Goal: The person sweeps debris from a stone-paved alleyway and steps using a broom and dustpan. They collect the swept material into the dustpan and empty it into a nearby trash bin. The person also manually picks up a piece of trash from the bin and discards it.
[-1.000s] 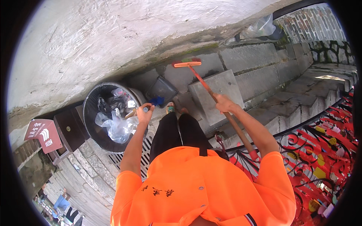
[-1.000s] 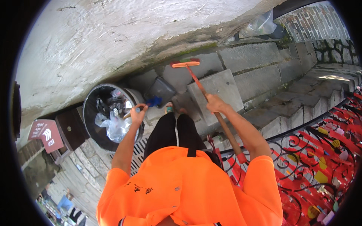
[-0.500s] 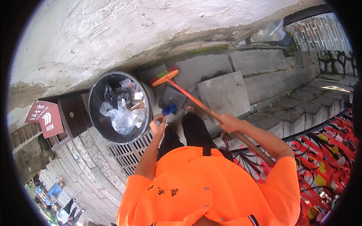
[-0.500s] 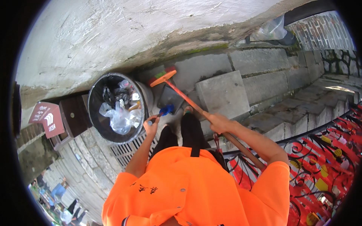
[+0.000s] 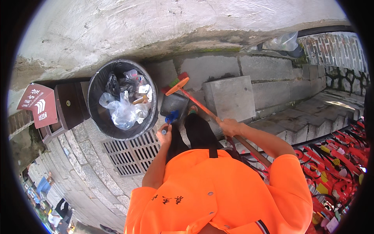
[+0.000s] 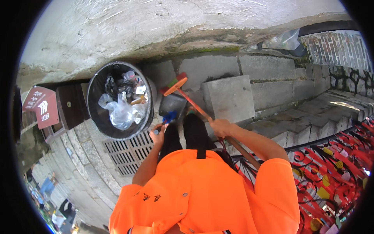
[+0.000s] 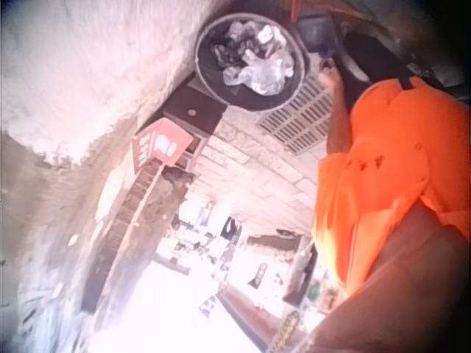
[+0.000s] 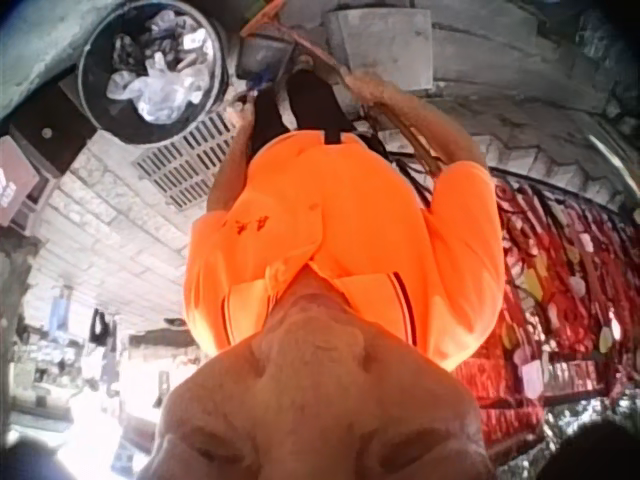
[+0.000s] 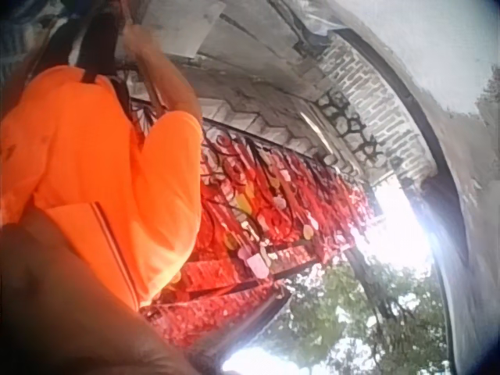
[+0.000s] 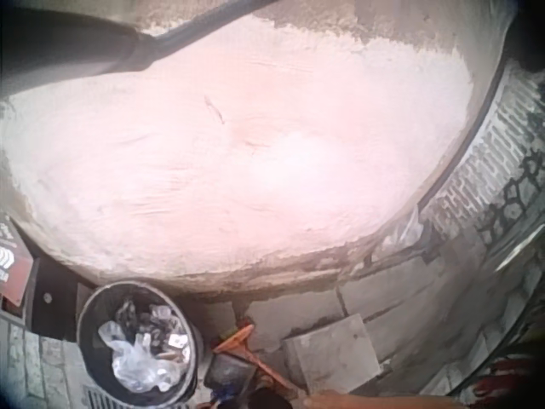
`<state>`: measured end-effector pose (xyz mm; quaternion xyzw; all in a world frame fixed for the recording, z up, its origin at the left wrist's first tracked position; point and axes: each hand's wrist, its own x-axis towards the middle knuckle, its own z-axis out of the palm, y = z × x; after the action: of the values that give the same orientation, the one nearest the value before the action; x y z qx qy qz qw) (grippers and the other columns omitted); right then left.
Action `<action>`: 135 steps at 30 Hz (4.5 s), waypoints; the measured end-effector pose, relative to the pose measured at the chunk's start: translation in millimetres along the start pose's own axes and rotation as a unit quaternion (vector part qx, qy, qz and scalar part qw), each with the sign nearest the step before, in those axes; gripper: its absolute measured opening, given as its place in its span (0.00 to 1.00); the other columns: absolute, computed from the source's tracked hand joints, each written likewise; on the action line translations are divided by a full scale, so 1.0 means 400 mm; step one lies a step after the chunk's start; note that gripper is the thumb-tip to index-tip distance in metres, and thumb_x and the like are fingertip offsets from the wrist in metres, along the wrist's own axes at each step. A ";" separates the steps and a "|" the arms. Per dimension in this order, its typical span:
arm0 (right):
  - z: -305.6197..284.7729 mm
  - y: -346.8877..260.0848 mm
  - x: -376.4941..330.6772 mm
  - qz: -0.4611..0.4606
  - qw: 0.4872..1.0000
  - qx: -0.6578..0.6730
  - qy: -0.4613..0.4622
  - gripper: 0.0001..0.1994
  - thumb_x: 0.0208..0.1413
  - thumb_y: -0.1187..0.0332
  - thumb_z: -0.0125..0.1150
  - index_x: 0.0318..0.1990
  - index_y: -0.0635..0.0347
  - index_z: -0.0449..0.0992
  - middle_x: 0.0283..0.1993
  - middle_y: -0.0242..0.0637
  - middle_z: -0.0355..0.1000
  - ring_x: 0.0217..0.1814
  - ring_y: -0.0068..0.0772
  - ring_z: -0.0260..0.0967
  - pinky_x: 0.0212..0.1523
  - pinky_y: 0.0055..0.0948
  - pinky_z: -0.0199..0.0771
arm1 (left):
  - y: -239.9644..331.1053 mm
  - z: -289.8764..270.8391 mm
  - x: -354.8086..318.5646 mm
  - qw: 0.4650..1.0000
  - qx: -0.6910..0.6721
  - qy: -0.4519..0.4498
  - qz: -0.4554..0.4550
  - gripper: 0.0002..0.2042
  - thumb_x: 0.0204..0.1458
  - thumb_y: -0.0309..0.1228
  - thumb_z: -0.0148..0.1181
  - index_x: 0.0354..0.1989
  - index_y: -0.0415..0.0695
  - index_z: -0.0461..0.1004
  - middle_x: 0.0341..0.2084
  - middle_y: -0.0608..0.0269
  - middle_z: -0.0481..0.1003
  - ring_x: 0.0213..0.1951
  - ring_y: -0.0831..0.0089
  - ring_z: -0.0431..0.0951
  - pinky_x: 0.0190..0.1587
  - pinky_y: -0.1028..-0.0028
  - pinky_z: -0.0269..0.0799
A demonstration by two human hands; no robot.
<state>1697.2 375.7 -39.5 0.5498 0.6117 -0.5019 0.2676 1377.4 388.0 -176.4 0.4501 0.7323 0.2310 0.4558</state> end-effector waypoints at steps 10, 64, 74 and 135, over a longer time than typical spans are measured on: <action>-0.138 0.095 -0.073 0.013 0.981 0.165 0.100 0.35 0.44 0.80 0.45 0.64 0.60 0.46 0.25 0.53 0.70 0.19 0.43 0.72 0.21 0.35 0.73 | -0.048 -0.022 -0.023 0.996 0.033 -0.057 0.060 0.07 0.41 0.29 0.64 0.29 0.40 0.77 0.25 0.56 0.78 0.30 0.67 0.79 0.38 0.72 0.71; 0.371 0.616 -0.385 0.295 0.385 0.764 0.425 0.02 0.45 0.78 0.50 0.27 0.69 0.66 0.16 0.36 0.64 0.11 0.28 0.62 0.08 0.26 0.57 | 1.014 -0.332 -0.134 0.827 -0.055 -0.228 0.511 0.16 0.51 0.31 0.48 0.12 0.42 0.58 0.12 0.61 0.61 0.19 0.74 0.62 0.28 0.76 0.56; 0.162 0.615 -0.061 0.217 0.456 0.740 0.444 0.02 0.40 0.79 0.48 0.22 0.69 0.68 0.16 0.41 0.66 0.11 0.31 0.63 0.10 0.31 0.59 | 1.122 -0.539 -0.212 0.800 -0.300 -0.271 0.444 0.21 0.59 0.37 0.42 0.12 0.49 0.50 0.10 0.70 0.50 0.21 0.78 0.51 0.21 0.81 0.51; 0.100 0.385 -0.193 0.163 0.719 0.612 0.286 0.35 0.40 0.80 0.49 0.61 0.63 0.50 0.21 0.38 0.65 0.14 0.25 0.61 0.13 0.26 0.61 | 1.062 -0.291 0.047 0.854 0.291 -0.153 0.403 0.16 0.42 0.33 0.55 0.13 0.30 0.65 0.07 0.50 0.63 0.13 0.69 0.68 0.21 0.65 0.64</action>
<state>1852.7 291.6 -35.0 0.8021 0.1197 -0.5347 -0.2373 1462.7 619.9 188.5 0.8474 0.4417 0.0985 0.2776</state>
